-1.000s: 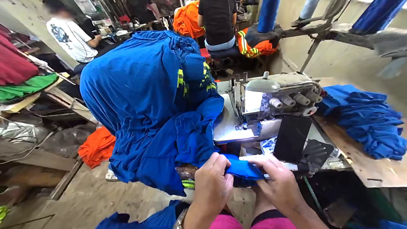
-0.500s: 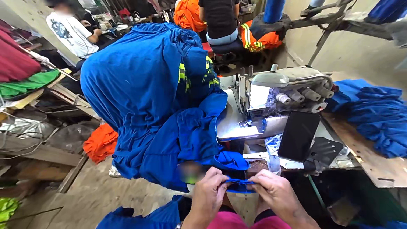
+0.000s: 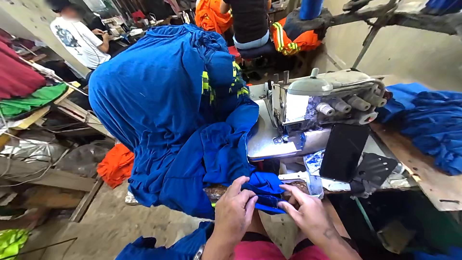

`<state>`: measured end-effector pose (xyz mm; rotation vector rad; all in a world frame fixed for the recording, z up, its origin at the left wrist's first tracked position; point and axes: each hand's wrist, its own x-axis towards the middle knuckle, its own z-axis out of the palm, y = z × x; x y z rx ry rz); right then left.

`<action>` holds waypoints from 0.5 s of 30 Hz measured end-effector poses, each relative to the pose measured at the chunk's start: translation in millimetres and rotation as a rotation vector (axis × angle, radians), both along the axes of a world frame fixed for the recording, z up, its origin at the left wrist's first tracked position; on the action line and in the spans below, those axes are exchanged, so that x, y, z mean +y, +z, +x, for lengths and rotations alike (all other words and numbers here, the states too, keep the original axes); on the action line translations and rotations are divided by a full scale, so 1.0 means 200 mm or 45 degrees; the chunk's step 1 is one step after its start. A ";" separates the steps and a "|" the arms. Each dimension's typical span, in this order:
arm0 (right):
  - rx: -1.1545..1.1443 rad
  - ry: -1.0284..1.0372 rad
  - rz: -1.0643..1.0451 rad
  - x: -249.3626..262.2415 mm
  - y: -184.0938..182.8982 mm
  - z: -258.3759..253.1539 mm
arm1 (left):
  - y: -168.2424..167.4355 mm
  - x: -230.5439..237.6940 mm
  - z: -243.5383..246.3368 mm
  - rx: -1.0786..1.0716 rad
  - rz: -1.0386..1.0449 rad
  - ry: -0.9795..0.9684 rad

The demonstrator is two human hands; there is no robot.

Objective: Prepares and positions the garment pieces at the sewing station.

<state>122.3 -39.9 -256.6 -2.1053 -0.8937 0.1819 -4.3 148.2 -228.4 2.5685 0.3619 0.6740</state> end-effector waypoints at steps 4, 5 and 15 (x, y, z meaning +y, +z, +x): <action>-0.042 0.003 -0.078 0.03 -0.04 0.03 | -0.03 0.05 0.04 0.022 0.156 -0.090; -0.027 -0.001 -0.089 0.03 -0.04 0.04 | -0.03 0.06 0.05 0.015 0.169 -0.107; -0.181 0.029 0.384 -0.02 -0.02 0.04 | -0.02 -0.05 0.02 -0.273 -0.017 0.051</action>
